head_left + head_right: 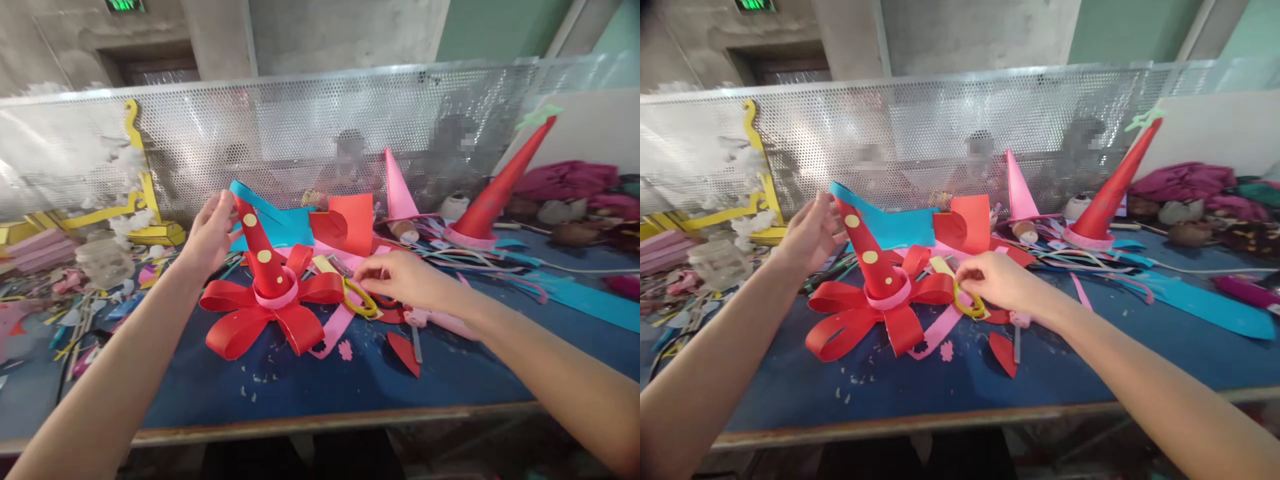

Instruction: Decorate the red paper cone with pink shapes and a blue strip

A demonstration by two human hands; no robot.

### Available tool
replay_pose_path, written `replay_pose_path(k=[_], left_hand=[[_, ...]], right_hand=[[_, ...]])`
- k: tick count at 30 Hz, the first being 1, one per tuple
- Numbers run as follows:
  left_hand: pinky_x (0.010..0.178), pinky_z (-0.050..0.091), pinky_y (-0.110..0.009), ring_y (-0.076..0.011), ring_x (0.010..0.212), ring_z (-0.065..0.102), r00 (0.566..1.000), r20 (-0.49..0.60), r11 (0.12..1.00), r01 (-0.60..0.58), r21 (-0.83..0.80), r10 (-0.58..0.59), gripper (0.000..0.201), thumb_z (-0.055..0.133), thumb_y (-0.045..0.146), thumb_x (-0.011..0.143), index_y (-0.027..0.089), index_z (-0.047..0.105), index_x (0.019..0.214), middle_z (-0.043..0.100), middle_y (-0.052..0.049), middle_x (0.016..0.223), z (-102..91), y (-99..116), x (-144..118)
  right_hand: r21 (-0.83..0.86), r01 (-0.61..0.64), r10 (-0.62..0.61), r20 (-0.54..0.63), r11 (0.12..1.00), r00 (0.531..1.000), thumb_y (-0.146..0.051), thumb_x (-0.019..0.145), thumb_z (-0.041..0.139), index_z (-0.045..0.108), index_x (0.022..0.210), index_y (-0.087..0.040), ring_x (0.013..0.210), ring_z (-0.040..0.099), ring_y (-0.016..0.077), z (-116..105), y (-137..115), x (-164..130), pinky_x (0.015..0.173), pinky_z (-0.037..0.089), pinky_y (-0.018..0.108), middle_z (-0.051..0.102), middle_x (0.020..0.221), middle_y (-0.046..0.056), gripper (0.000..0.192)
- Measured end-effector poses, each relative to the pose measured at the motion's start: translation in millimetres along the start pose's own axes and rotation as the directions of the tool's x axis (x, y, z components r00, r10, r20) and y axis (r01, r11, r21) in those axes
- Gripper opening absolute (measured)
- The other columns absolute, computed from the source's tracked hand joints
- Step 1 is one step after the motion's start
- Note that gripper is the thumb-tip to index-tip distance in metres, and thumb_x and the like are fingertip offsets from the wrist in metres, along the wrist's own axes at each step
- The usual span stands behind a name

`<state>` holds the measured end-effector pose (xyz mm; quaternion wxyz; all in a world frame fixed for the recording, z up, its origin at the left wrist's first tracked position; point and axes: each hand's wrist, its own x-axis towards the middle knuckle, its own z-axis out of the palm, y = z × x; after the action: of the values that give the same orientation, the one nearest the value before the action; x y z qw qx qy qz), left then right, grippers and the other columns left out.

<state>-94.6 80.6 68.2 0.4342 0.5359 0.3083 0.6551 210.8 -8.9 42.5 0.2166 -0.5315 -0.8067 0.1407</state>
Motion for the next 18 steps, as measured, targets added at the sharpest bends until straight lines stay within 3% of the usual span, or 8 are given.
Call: replay_pose_path(k=[2,5,7,14,18], left_hand=[[0.066,0.05,-0.028,-0.016,0.086,0.062,0.992,-0.119,0.999,-0.028,0.033,0.031,0.024,0.064,0.046,0.088,0.023,0.057,0.093,0.064,0.0,0.094,-4.2,-1,-6],[0.071,0.051,-0.03,-0.0171,0.095,0.063,0.937,-0.323,0.988,-0.104,0.111,0.135,0.023,0.071,0.032,0.081,0.024,0.055,0.096,0.063,0.001,0.099,-8.9,2,-18],[0.073,0.053,-0.033,-0.0187,0.097,0.064,0.915,-0.365,0.983,-0.138,0.122,0.174,0.029,0.074,0.023,0.073,0.026,0.055,0.095,0.063,0.001,0.102,-10.3,6,-29],[0.077,0.055,-0.035,-0.0202,0.095,0.063,0.934,-0.273,0.973,-0.219,0.069,0.229,0.026,0.076,0.014,0.072,0.032,0.063,0.087,0.063,0.0,0.098,-4.5,18,-72],[0.075,0.052,-0.031,-0.0164,0.087,0.061,0.954,-0.18,0.97,-0.241,0.016,0.24,0.024,0.073,0.012,0.073,0.025,0.066,0.092,0.063,0.0,0.092,3.2,15,-95]], right_hand=[[-0.039,-0.012,0.017,0.14,0.999,0.99,-0.022,0.085,0.057,0.073,0.084,-0.023,0.07,0.066,0.0172,11,-3,-15,0.065,0.045,0.028,0.073,0.081,0.001,0.016],[-0.084,0.023,-0.003,0.226,0.996,0.974,-0.021,0.086,0.058,0.073,0.085,-0.022,0.084,0.066,0.0199,33,-11,-30,0.076,0.045,0.031,0.071,0.092,0.003,0.015],[-0.101,0.009,0.017,0.259,0.995,0.966,-0.025,0.087,0.059,0.071,0.085,-0.022,0.09,0.064,0.0219,46,-16,-34,0.08,0.044,0.033,0.069,0.095,0.005,0.012],[-0.137,-0.141,0.177,0.298,0.98,0.938,-0.033,0.081,0.068,0.063,0.079,-0.02,0.087,0.062,0.0225,62,-21,-29,0.069,0.041,0.029,0.067,0.09,0.005,0.013],[-0.047,-0.137,0.145,0.282,0.989,0.949,-0.018,0.079,0.062,0.061,0.074,-0.02,0.073,0.061,0.0175,68,-15,-26,0.062,0.038,0.026,0.067,0.076,0.001,0.006]])
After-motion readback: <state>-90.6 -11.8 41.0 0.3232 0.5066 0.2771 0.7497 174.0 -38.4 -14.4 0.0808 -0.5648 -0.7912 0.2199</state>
